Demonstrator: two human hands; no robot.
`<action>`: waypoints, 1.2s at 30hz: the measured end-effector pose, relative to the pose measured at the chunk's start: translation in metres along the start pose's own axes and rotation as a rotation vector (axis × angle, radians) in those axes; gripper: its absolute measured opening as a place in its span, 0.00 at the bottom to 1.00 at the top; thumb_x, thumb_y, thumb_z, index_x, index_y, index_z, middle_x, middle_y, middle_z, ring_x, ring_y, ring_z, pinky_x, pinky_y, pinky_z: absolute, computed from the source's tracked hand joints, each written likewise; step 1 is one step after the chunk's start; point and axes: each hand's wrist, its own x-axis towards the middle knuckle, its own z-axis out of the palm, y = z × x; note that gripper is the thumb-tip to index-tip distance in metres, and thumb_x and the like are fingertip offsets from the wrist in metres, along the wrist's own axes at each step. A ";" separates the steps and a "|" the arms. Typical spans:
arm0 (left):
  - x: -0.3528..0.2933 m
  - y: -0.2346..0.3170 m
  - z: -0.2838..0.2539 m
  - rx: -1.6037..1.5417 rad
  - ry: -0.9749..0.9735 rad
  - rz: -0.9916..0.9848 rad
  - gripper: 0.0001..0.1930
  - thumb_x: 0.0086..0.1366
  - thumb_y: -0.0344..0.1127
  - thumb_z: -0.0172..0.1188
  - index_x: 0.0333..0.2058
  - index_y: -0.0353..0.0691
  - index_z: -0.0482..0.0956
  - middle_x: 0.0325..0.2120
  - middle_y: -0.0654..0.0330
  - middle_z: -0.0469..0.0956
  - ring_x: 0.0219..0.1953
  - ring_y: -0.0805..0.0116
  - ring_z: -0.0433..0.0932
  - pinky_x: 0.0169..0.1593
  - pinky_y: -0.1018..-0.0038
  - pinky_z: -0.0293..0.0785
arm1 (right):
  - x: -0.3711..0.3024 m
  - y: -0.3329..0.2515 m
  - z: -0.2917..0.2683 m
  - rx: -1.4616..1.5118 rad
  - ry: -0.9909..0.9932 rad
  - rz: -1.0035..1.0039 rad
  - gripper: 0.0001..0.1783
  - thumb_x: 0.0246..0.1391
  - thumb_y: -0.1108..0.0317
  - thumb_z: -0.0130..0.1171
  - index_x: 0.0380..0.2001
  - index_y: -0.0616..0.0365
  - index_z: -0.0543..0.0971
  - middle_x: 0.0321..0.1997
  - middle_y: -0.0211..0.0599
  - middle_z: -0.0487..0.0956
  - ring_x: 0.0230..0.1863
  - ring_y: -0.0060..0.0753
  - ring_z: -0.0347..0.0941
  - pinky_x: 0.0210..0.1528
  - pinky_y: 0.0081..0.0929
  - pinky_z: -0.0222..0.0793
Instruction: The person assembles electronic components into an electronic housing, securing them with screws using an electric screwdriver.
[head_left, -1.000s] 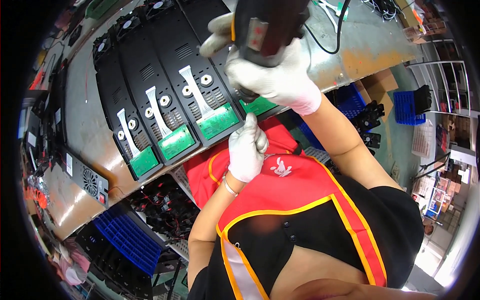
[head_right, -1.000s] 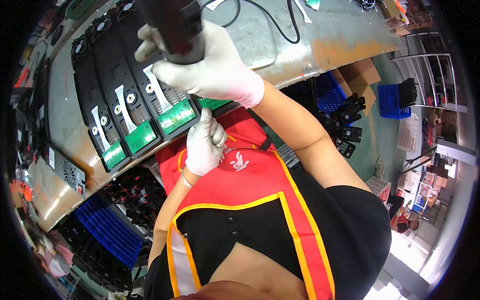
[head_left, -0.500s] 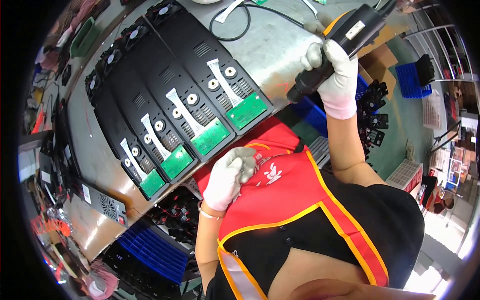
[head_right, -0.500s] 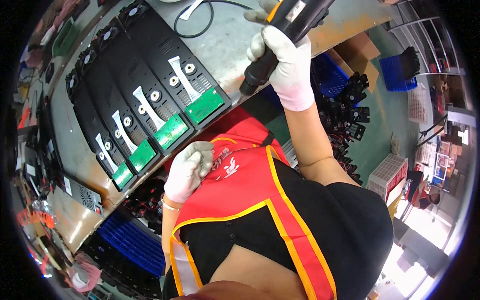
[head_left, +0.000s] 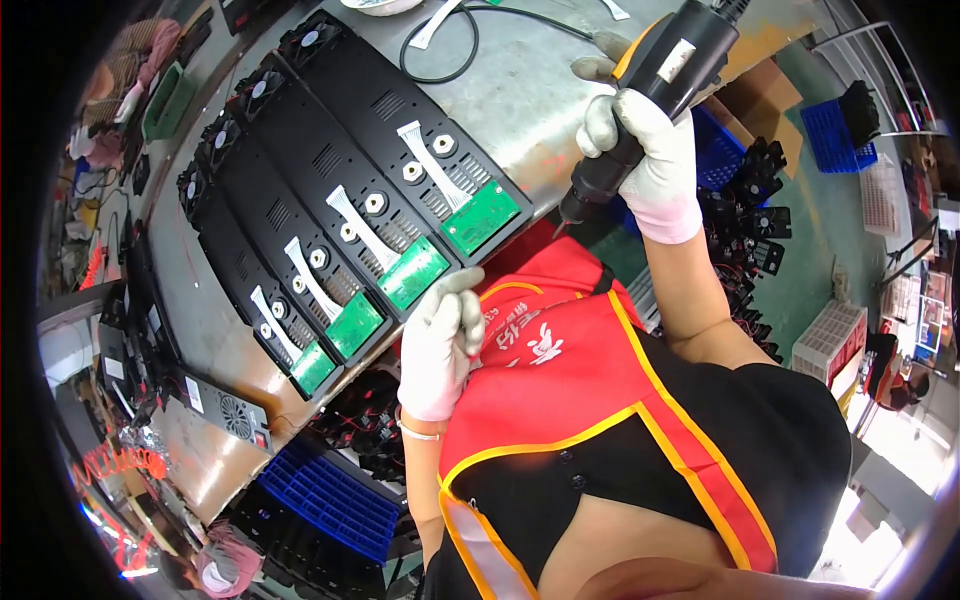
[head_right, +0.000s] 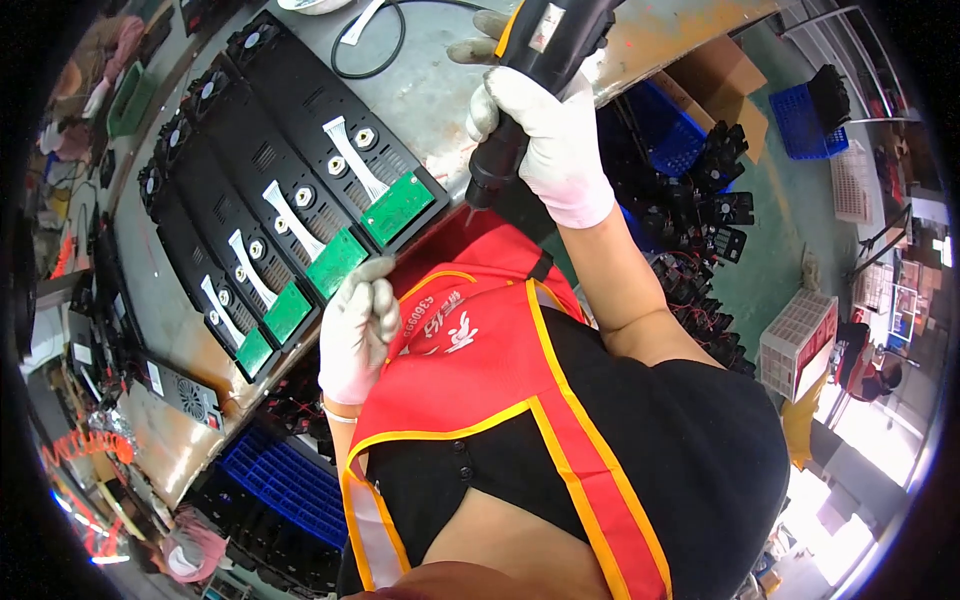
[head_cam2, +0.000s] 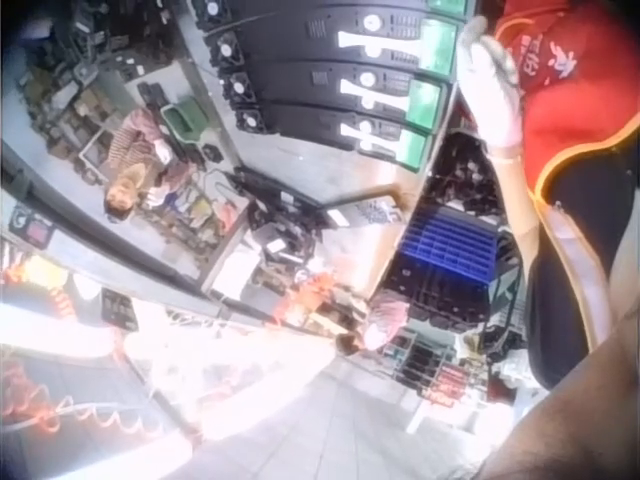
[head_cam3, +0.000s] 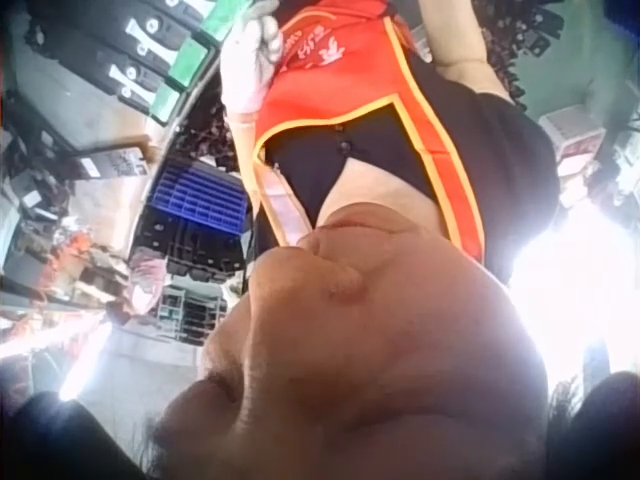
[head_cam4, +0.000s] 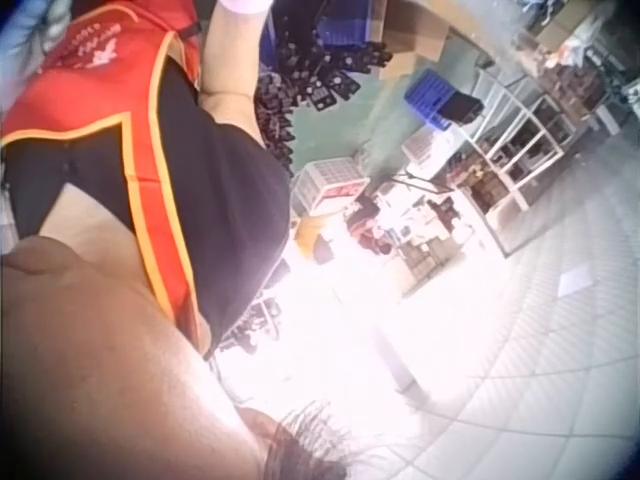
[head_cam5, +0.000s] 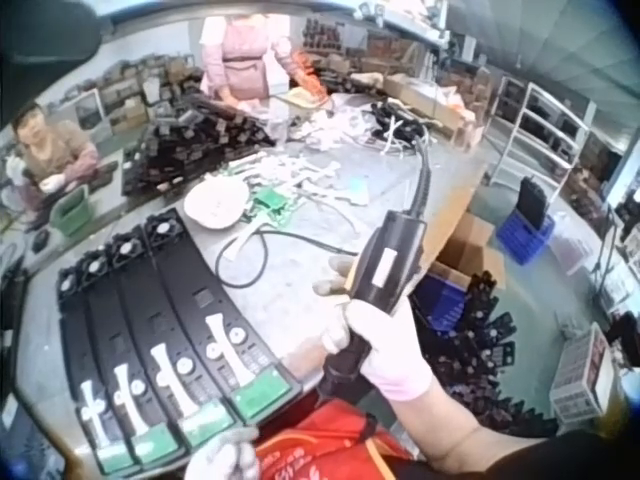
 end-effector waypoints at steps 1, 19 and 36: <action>0.002 0.002 0.006 0.061 0.050 0.023 0.22 0.69 0.43 0.52 0.48 0.26 0.72 0.22 0.66 0.67 0.22 0.79 0.62 0.26 0.83 0.59 | -0.001 -0.003 0.001 -0.030 0.018 0.014 0.30 0.54 0.70 0.53 0.59 0.69 0.62 0.49 0.53 0.74 0.24 0.21 0.67 0.28 0.25 0.67; 0.020 -0.001 0.047 0.939 0.476 0.233 0.19 0.60 0.31 0.61 0.49 0.33 0.76 0.23 0.71 0.65 0.24 0.85 0.59 0.29 0.84 0.59 | -0.048 0.029 -0.063 -0.156 -0.272 0.645 0.21 0.50 0.72 0.60 0.49 0.62 0.72 0.29 0.28 0.73 0.24 0.18 0.68 0.28 0.19 0.66; 0.083 0.010 0.050 1.274 0.277 0.598 0.14 0.61 0.34 0.61 0.44 0.35 0.79 0.31 0.56 0.80 0.29 0.73 0.75 0.37 0.77 0.72 | -0.045 0.039 -0.065 0.077 -0.256 0.682 0.12 0.50 0.65 0.61 0.33 0.62 0.72 0.21 0.32 0.74 0.22 0.23 0.71 0.26 0.22 0.68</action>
